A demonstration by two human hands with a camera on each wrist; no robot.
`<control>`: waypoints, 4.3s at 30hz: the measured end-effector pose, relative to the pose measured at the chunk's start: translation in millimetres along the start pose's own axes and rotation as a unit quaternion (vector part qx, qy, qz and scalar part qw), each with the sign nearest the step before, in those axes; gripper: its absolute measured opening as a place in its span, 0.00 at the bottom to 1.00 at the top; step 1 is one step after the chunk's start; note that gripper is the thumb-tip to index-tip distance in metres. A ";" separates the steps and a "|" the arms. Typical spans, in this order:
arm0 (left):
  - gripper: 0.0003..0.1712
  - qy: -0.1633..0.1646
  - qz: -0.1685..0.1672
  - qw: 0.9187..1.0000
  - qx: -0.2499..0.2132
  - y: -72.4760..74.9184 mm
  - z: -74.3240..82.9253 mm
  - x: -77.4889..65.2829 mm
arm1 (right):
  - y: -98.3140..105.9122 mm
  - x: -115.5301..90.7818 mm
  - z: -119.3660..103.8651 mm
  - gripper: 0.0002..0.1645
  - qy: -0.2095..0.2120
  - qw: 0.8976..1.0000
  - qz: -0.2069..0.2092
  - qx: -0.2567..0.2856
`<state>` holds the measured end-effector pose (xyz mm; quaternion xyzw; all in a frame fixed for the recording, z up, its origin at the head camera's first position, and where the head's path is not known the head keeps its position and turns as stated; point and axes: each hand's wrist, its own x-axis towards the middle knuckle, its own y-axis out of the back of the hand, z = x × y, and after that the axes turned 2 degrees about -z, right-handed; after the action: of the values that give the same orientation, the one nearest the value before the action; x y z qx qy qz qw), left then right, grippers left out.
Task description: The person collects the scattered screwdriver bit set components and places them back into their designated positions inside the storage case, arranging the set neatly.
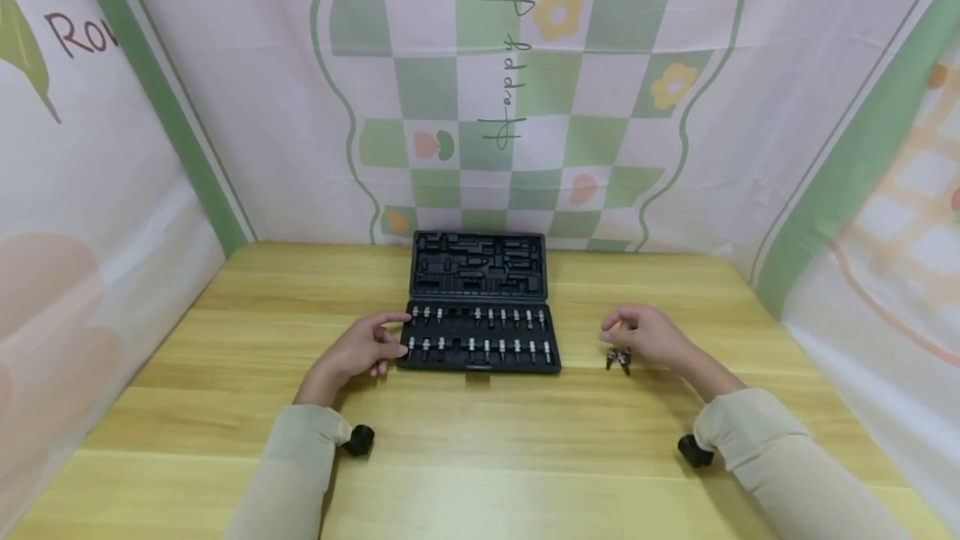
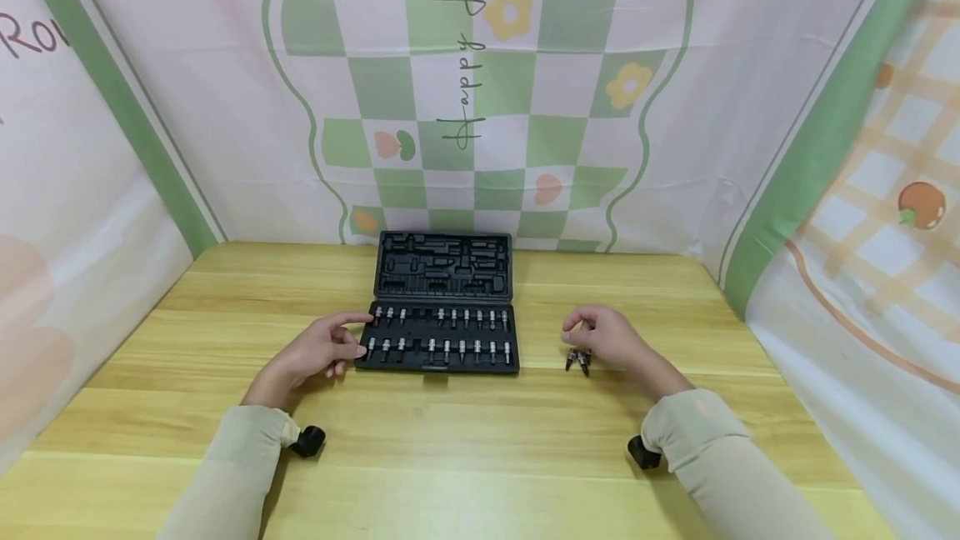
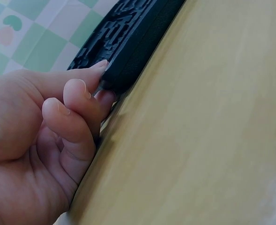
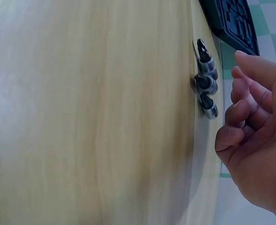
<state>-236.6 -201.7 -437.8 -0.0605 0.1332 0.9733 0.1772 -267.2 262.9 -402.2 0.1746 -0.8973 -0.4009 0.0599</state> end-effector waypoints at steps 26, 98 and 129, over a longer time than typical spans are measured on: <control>0.33 -0.005 -0.002 1.000 0.011 -1.0 0.9 -0.9 | 11.0 -24.3 22.9 0.12 0.020 0.998 -0.025 0.047; 0.34 -0.017 -0.007 1.000 0.000 -0.8 -1.5 0.4 | -4.3 58.4 -14.8 0.12 -0.050 0.996 0.068 -0.028; 0.32 0.004 0.011 1.000 0.009 -2.3 0.7 -0.4 | -48.1 84.3 -65.6 0.10 -0.015 0.996 0.080 0.041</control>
<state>-235.5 -199.6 -437.6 -0.0611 0.1435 0.9737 0.1663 -316.7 156.9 -396.5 0.0983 -0.9251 -0.3599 0.0709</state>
